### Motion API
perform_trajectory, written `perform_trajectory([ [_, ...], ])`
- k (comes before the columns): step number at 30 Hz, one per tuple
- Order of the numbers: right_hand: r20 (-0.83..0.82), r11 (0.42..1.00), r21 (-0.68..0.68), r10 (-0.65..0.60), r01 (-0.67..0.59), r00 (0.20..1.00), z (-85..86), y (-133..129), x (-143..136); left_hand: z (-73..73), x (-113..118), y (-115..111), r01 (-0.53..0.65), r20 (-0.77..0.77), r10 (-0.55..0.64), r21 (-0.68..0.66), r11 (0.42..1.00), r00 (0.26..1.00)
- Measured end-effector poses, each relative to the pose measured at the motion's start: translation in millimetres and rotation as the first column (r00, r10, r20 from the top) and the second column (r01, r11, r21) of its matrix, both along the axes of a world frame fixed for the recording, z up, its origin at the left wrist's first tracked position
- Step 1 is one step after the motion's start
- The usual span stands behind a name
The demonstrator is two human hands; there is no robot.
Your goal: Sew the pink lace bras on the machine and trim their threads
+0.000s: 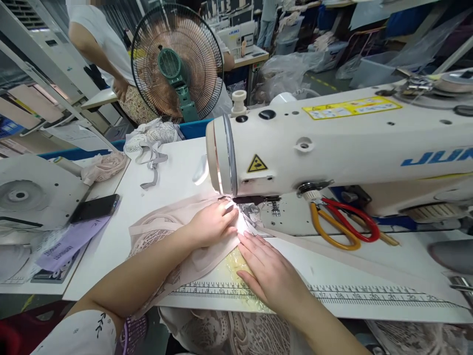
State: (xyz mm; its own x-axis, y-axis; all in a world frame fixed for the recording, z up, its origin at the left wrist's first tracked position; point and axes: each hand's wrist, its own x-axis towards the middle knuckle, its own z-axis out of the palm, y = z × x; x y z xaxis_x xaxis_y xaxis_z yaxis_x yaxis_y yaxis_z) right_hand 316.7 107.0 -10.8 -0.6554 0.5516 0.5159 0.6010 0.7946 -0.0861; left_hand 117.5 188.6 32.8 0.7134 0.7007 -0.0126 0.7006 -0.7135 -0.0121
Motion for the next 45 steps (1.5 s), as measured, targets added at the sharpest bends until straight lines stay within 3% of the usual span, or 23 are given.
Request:
perform_trajectory([
  [15,-0.027,0.995,-0.100,-0.030,0.027,0.999,-4.8,-1,2,0.2,7,-6,-0.089,0.081,0.093,-0.048,0.995,0.992],
  [30,0.065,0.989,-0.109,-0.092,0.099,0.994,-7.9,1,-2,16.5,8,6,-0.118,0.003,0.119,-0.060,0.991,0.993],
  [33,0.065,0.991,-0.093,-0.095,0.100,0.993,-7.3,1,-2,18.7,10,-1,-0.073,-0.018,0.072,-0.056,0.996,0.997],
  [36,0.018,0.992,-0.088,-0.095,0.096,0.995,-6.3,1,-1,11.9,10,-19,0.049,0.014,-0.048,-0.038,0.998,0.999],
  [40,-0.040,0.989,-0.107,-0.110,0.105,0.993,-5.6,2,0,-6.2,2,-39,0.194,0.079,-0.208,0.159,0.968,0.975],
  [45,0.015,0.988,-0.124,-0.094,0.096,0.995,-9.2,2,1,-12.9,-11,-33,0.286,0.033,-0.300,0.218,0.933,0.953],
])
